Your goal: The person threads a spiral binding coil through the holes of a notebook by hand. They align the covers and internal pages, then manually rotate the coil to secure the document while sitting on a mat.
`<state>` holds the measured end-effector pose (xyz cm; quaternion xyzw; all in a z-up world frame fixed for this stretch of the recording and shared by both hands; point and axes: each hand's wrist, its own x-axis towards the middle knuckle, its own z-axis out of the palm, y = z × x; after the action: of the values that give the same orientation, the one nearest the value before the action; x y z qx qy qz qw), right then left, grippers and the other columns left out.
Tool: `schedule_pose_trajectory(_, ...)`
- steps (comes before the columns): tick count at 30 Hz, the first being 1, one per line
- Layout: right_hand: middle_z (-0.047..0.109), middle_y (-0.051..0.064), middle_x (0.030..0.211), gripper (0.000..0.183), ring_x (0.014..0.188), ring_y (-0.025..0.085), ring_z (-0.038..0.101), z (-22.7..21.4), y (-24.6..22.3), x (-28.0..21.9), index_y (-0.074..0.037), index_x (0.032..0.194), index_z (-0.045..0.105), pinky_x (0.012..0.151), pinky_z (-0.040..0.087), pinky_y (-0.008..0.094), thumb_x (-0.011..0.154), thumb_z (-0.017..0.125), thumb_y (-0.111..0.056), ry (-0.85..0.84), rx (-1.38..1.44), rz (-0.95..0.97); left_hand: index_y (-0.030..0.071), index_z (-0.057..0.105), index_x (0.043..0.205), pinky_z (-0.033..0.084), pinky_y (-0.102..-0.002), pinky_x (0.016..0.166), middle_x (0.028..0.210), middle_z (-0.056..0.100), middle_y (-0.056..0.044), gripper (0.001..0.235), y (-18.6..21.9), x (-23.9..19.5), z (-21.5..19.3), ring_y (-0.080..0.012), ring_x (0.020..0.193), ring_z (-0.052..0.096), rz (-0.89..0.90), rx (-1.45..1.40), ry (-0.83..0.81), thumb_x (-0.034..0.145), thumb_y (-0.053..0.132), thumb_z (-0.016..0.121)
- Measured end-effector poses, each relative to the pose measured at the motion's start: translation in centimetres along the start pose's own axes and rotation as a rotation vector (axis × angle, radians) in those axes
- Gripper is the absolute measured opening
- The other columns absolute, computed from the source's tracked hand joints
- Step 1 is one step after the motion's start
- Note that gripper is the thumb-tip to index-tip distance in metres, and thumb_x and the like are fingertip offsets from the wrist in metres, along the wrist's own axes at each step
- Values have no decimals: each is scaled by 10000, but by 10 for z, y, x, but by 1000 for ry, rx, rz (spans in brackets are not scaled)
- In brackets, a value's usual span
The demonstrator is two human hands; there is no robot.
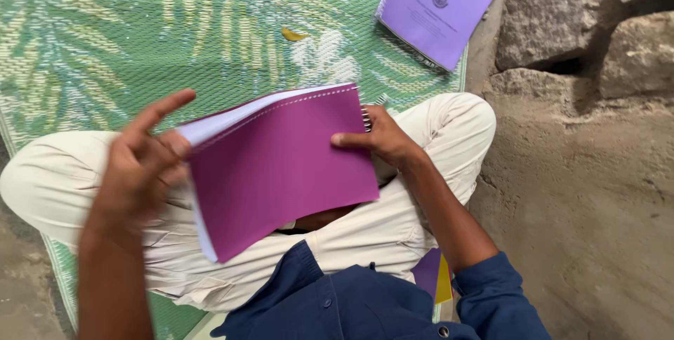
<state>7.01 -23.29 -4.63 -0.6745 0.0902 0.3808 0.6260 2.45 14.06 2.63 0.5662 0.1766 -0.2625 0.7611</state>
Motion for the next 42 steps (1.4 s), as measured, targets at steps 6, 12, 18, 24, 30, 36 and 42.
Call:
schedule_pose_trajectory(6,781,99,1003,239,877,172,734,-32,10,-17,25,1086,767,852,629,348,869,865,6,179,56,-408,8,682,1189,617,-235,841,1034,782,-35,472,-32,10,43,-105,939,748,141,-44,221,775,141,868)
schedule_pose_trajectory(12,777,65,1054,330,906,127,741,-40,-6,7,-19,1220,726,840,632,312,906,801,51,332,9,-591,-11,732,1170,647,-309,925,1138,768,-122,241,-18,72,45,-157,1012,752,694,144,239,962,-54,845)
schedule_pose_trajectory(18,758,90,1062,279,914,142,712,-28,-29,54,-10,1230,724,802,591,289,960,795,-23,314,-451,-799,-23,721,1215,604,-279,920,1111,749,-102,313,-18,120,42,-145,1027,725,792,411,207,927,-97,821)
schedule_pose_trajectory(24,779,66,905,221,786,124,726,-32,-23,66,-24,1159,764,679,576,278,988,799,-158,369,-391,-661,-18,759,1190,581,-252,842,1041,755,-57,203,-40,147,31,-112,941,694,777,285,230,1007,-53,840)
schedule_pose_trajectory(30,798,81,882,182,704,132,734,-36,-13,67,-42,1110,791,601,581,285,973,778,-161,310,-418,-660,18,765,1149,626,-292,851,1048,764,-77,222,-22,133,17,-142,946,734,603,391,232,950,25,861)
schedule_pose_trajectory(36,790,110,1124,324,970,173,781,-7,9,51,-83,1259,734,859,626,297,937,761,-107,105,-484,-736,86,766,1203,591,-439,905,1131,774,-90,435,29,74,-22,-242,1058,742,13,922,193,784,126,879)
schedule_pose_trajectory(42,791,85,1154,373,986,183,792,3,-1,44,-129,1271,739,860,615,280,903,804,-125,55,-521,-714,54,621,1347,515,-497,1068,1294,684,-155,619,85,29,23,-317,1232,661,772,1205,184,820,271,862)
